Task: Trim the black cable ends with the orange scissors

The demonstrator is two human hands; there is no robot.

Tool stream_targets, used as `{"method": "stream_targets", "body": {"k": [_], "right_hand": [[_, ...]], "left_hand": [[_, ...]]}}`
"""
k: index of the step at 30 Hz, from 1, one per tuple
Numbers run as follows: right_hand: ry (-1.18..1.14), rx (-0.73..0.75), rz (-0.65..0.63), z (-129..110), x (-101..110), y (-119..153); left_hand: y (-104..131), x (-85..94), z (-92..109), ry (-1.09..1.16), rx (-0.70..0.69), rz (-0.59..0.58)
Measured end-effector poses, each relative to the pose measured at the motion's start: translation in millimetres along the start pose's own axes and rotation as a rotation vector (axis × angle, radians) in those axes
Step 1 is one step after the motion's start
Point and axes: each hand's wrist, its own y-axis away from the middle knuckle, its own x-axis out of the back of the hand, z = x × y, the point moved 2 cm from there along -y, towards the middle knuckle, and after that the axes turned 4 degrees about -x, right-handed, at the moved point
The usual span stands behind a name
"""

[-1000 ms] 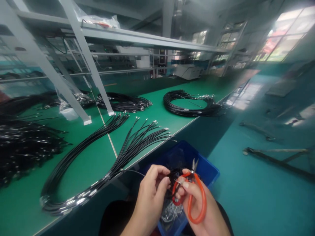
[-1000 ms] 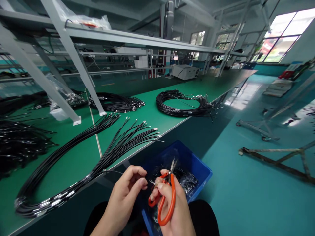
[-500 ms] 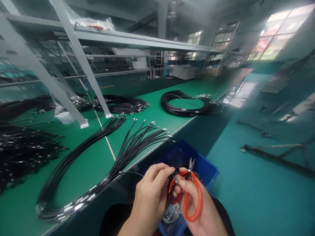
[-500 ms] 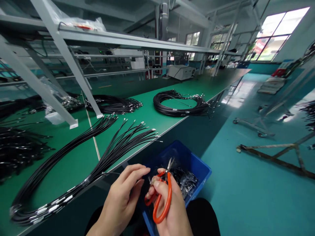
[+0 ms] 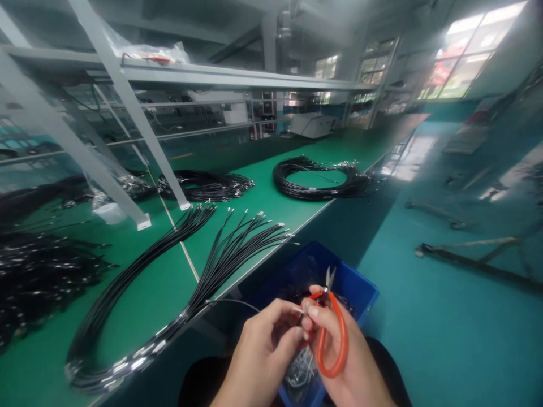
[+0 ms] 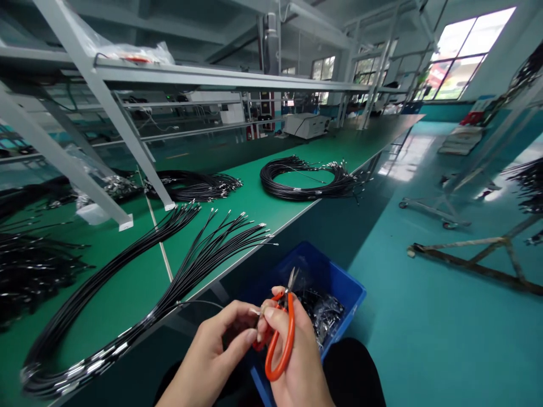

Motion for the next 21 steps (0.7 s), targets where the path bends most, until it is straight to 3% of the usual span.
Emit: {"method": "stream_targets", "body": {"k": [5,8,13,17,21], "right_hand": [[0.076,0.040,-0.019,0,0,0],[0.212,0.093,0.022,-1,4,2],[0.638,0.487,0.160,-8,10,4],[0.895,0.628,0.043,-7,10,0],[1.066,0.768,0.025,-6,9,-2]], "left_hand": [[0,-11.3,-3,0.143,0.013,0.130],[-2,-10.5,-14,0.239,0.077,0.140],[-4,-4.6,-22,0.314,0.154,0.121],[-4,-4.7,-18,0.325,0.120,0.111],[-3,-6.6,-15,0.287,0.112,0.102]]}}
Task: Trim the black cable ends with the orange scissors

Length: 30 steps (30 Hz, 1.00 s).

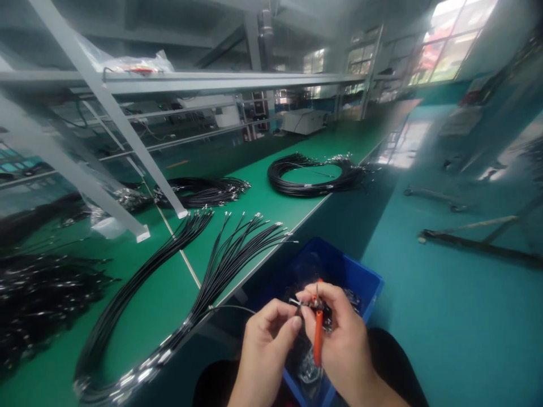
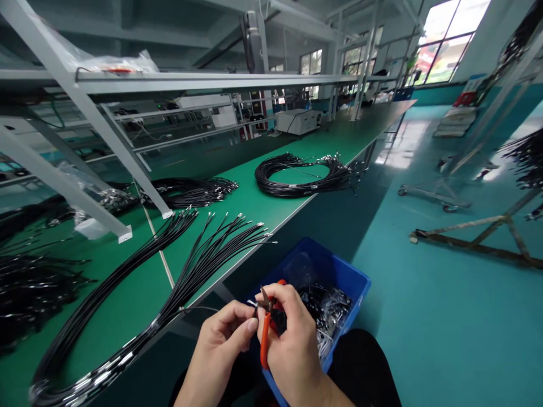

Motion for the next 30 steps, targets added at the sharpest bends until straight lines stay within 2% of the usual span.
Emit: {"method": "stream_targets", "body": {"k": [4,7,10,12,14,17,19,22,30], "right_hand": [[0.173,0.244,0.079,-7,-1,0],[0.200,0.264,0.118,-6,-2,3],[0.144,0.095,0.166,-1,1,9],[0.074,-0.071,0.133,0,5,14],[-0.053,-0.249,0.007,-1,8,18],[-0.334,-0.549,-0.285,-5,8,25],[-0.470,-0.699,-0.447,-6,7,28],[-0.537,-0.775,-0.530,-4,5,27],[-0.557,-0.825,-0.477,0,0,18]], "left_hand": [[4,-2.6,2,-0.042,0.009,0.018],[4,-0.4,3,-0.059,-0.006,0.091],[-2,6.1,1,-0.036,-0.005,0.166],[-6,9.0,-2,0.003,0.011,0.150],[-10,9.6,-4,0.058,0.025,0.116],[-12,8.1,-7,0.100,0.021,0.128],[-12,6.0,-8,0.094,0.017,0.150],[-10,2.5,-6,0.071,0.000,0.188],[-10,-2.4,-7,-0.009,-0.035,0.137]]}}
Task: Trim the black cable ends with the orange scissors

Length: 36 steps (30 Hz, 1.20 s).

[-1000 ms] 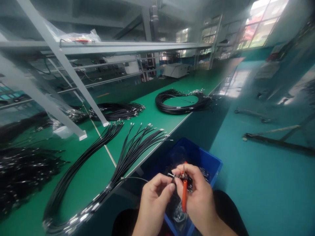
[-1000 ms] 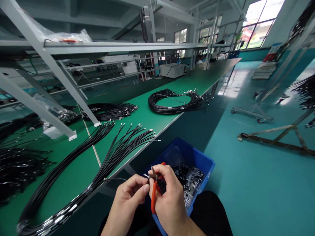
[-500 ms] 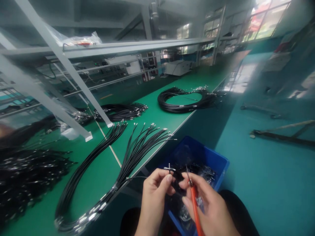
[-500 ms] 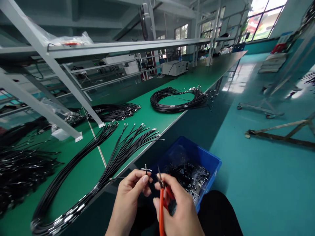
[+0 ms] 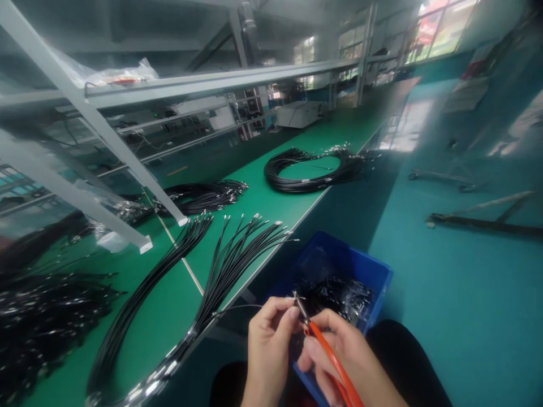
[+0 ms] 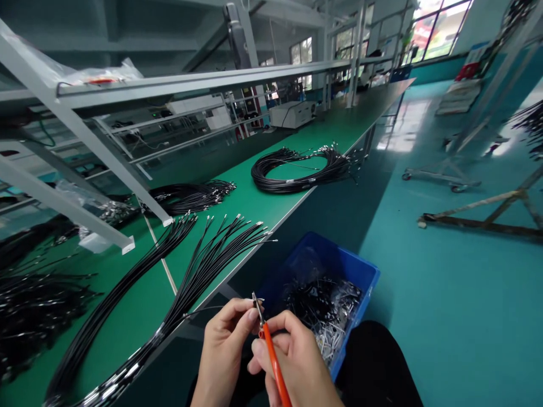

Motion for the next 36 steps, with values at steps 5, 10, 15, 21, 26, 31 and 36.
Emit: {"method": "stream_targets", "body": {"k": [5,10,15,21,26,31,36], "right_hand": [[0.034,-0.035,0.062,6,3,-6],[0.035,-0.047,-0.002,11,10,-6],[-0.082,-0.004,-0.101,17,20,-1],[-0.082,-0.055,-0.129,12,18,3],[-0.080,-0.073,-0.065,0,14,5],[-0.056,-0.044,-0.129,5,19,-1],[0.139,0.046,0.104,14,25,1]], "left_hand": [[1,2.2,-7,-0.117,-0.038,0.000],[-1,1.7,-9,-0.173,-0.047,0.001],[-3,-0.1,-13,-0.152,-0.023,0.043],[0,-3.6,-14,-0.194,-0.066,0.014],[1,-6.3,-15,-0.260,-0.099,0.005],[-1,-7.5,-16,-0.291,-0.134,0.010],[-3,-5.8,-13,-0.362,-0.166,0.027]]}}
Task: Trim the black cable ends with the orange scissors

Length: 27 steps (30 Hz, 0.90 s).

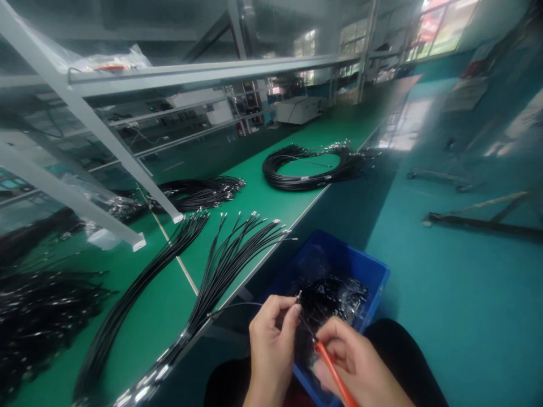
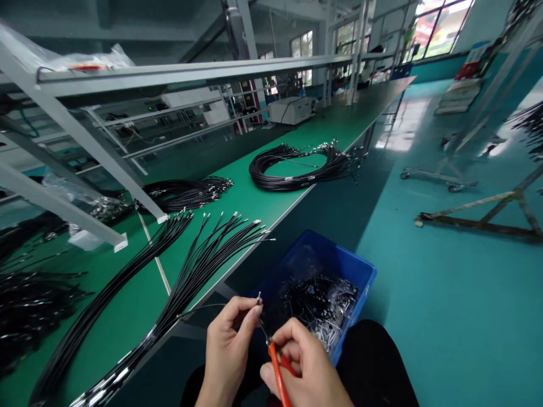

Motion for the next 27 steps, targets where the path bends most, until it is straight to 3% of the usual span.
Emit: {"method": "stream_targets", "body": {"k": [4,6,10,19,27], "right_hand": [[-0.075,0.183,0.320,-13,0,1],[-0.119,0.273,0.395,-25,-3,-2],[-0.139,0.305,0.401,-40,-10,-10],[-0.266,0.248,0.341,-26,-16,-12],[-0.023,0.340,0.454,-25,-17,-13]], "left_hand": [[3,-0.2,6,-0.052,-0.049,-0.017],[6,-1.1,11,-0.073,-0.077,-0.030],[11,-2.5,16,-0.097,-0.109,-0.074],[11,2.5,12,-0.032,0.000,-0.078],[14,1.3,18,-0.145,-0.055,-0.067]]}}
